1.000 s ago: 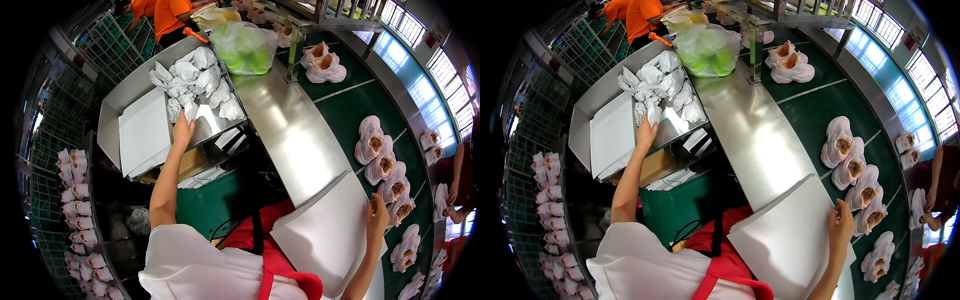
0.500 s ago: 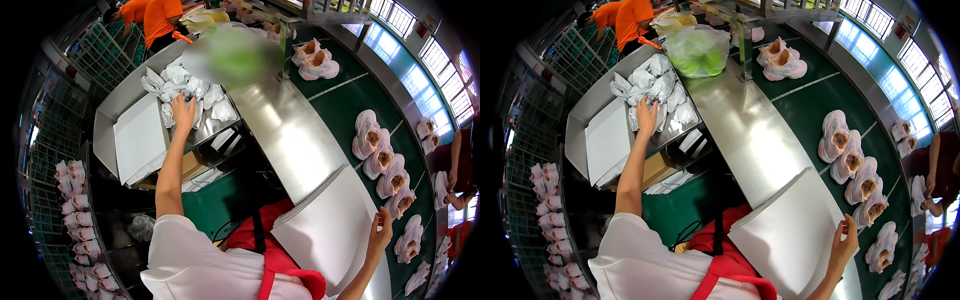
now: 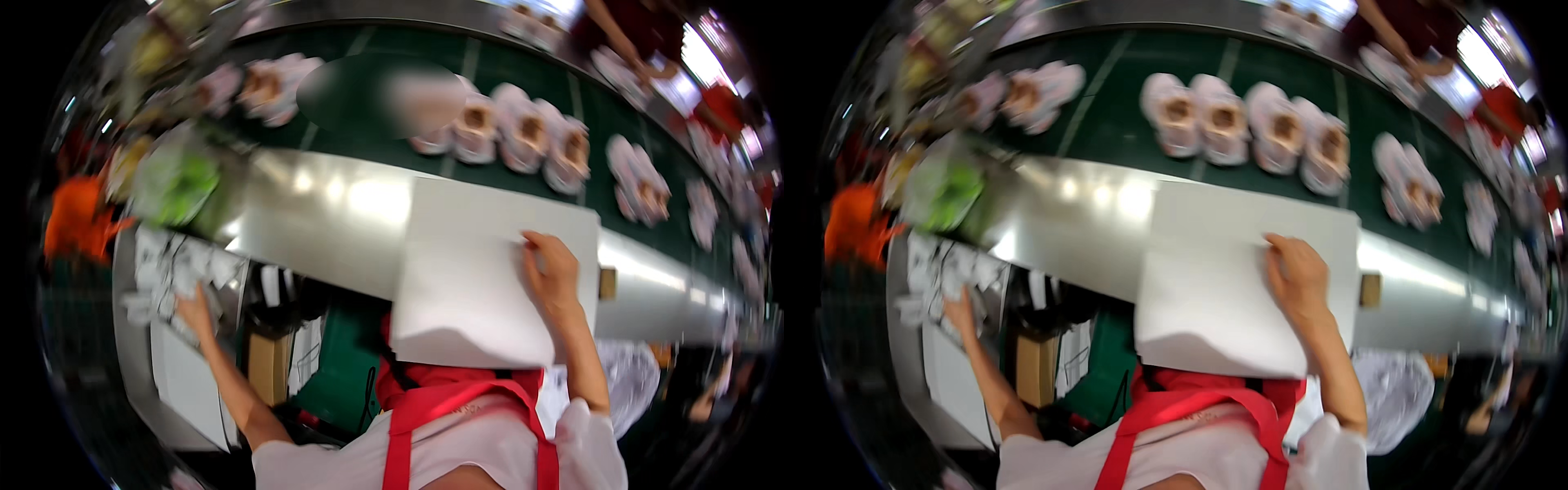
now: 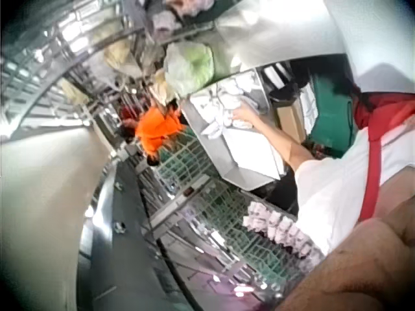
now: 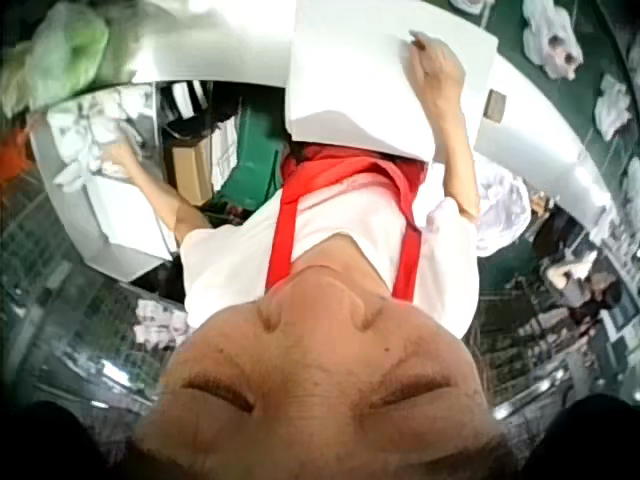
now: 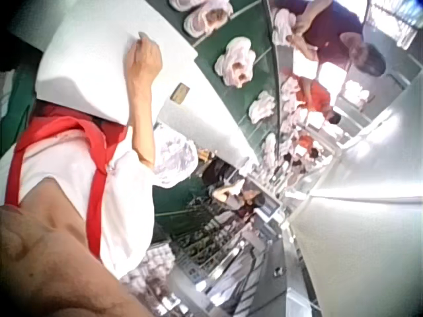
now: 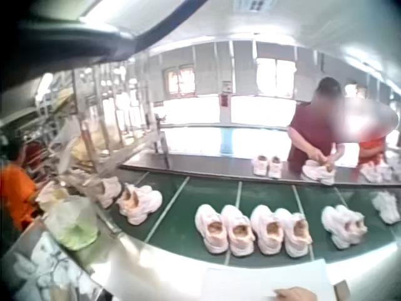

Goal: The person takes white tissue paper from a large sack, crumples it into a ball, and inserts it into the opening of white shoes moving along a conveyor belt. The person repeats this process for multiple shoes, ensuring each one is filled with the paper.

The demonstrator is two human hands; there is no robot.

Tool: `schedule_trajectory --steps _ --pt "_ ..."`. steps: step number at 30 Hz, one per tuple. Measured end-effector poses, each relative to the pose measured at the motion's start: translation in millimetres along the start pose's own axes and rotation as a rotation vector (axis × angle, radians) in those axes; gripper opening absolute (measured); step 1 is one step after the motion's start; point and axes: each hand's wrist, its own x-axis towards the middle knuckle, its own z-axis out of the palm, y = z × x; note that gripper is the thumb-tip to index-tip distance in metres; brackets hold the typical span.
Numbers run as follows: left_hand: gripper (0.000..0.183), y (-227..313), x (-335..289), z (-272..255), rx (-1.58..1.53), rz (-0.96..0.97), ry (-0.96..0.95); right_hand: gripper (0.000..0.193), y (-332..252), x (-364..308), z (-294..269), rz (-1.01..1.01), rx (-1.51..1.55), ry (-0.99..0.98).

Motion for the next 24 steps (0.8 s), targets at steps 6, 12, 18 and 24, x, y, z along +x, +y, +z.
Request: schedule_trajectory --steps 6,12,18,24 --pt "0.068 123.4 -10.6 -86.6 -0.107 0.169 0.284 0.03 41.9 -72.6 -58.1 0.275 -0.291 0.18" --pt "0.04 404.7 -168.5 -209.3 -1.097 0.947 -0.31 0.053 133.1 -134.3 -70.1 0.584 -0.856 0.194" --pt "0.023 543.4 -309.2 -247.8 -1.287 1.798 -0.69 0.039 136.8 -121.6 -79.4 0.754 -0.38 0.131" --pt "0.017 552.4 -329.9 -221.0 -1.222 1.78 -0.656 0.026 79.8 -81.7 -82.5 0.61 0.146 0.187"
